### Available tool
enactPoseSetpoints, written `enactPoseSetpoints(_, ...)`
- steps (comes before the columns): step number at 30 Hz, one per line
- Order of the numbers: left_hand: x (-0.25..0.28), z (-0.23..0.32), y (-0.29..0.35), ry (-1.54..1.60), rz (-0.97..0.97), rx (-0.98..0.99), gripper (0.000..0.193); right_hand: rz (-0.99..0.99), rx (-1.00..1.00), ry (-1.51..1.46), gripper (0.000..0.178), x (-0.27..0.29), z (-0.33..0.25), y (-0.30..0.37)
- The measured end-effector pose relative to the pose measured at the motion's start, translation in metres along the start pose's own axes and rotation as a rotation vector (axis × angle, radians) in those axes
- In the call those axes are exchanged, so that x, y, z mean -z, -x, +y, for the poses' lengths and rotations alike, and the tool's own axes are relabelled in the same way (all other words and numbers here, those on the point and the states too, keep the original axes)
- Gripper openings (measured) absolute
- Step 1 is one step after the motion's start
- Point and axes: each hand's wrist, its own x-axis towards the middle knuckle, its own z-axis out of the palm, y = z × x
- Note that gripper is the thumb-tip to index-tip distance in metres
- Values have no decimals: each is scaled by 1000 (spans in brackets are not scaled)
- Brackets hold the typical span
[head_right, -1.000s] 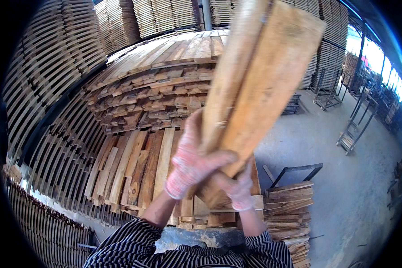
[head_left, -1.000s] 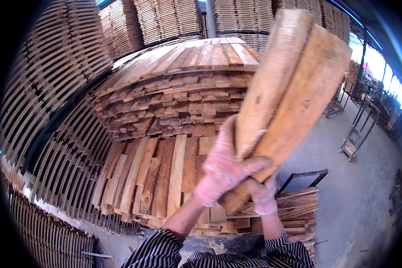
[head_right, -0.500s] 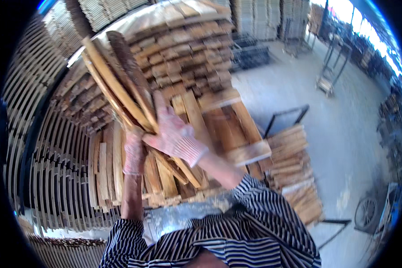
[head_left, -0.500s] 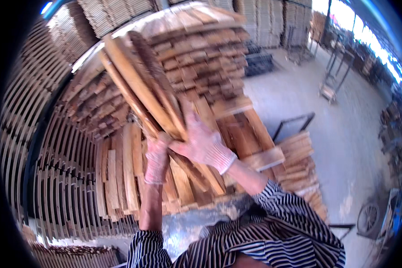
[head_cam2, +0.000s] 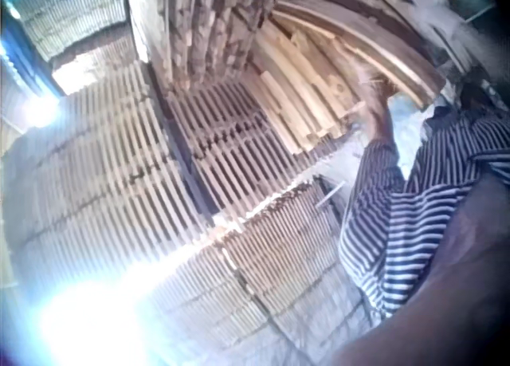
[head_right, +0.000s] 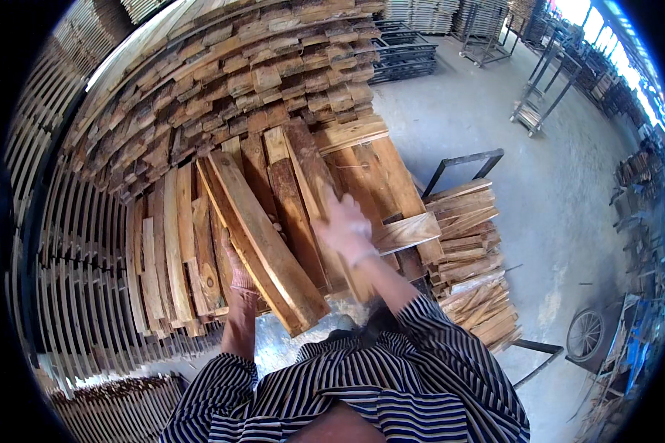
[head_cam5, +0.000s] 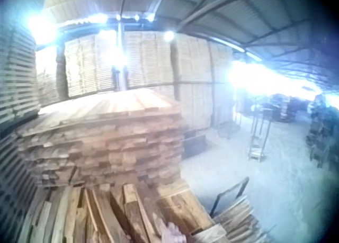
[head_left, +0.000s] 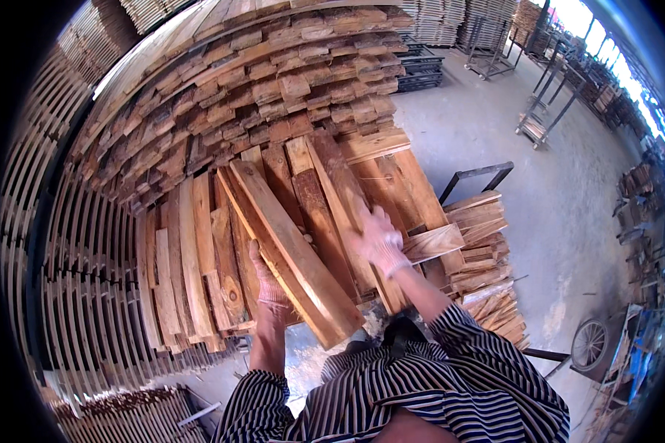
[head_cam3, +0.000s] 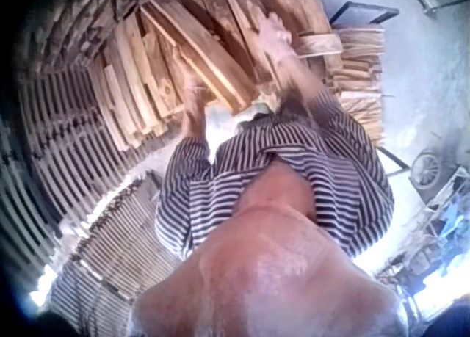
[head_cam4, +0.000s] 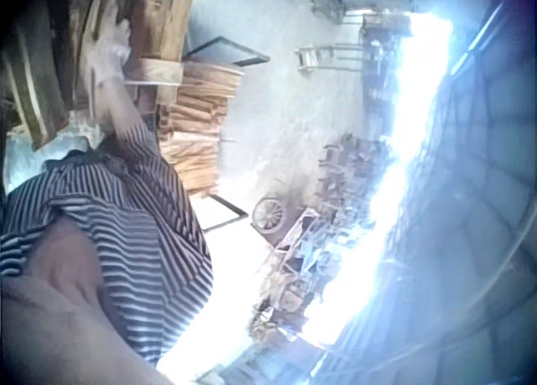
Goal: The person repeatedly picks up wooden planks from a large pile and places them onto a metal cart. The worker wears pink gloves and handles the planks one by one or in small groups, transferring them from the source stack to the cart throughout the clip.
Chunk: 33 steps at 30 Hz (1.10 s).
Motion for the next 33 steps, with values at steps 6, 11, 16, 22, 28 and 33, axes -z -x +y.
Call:
enactPoseSetpoints(6, 46, 10, -1, 130, 156, -64, 79, -77, -53, -109, 77, -31, -30, -74)
enactPoseSetpoints(11, 27, -1, -11, 88, 233, -44, 81, -58, 46, -20, 72, -46, -15, -71)
enactPoseSetpoints(16, -3, -24, -20, 43, 89, 10, 79, -128, 232, -227, 65, -25, 20, -85)
enactPoseSetpoints(22, -37, -43, -29, -37, 203, -82, 78, -161, 355, -667, 94, -39, 20, -30)
enactPoseSetpoints(28, -68, -61, -40, -172, 227, -140, 43, -38, 297, -665, 93, 5, 29, 10)
enactPoseSetpoints(33, -74, -48, -18, -90, 57, 82, 54, -92, -29, -425, 77, 65, 47, 8)
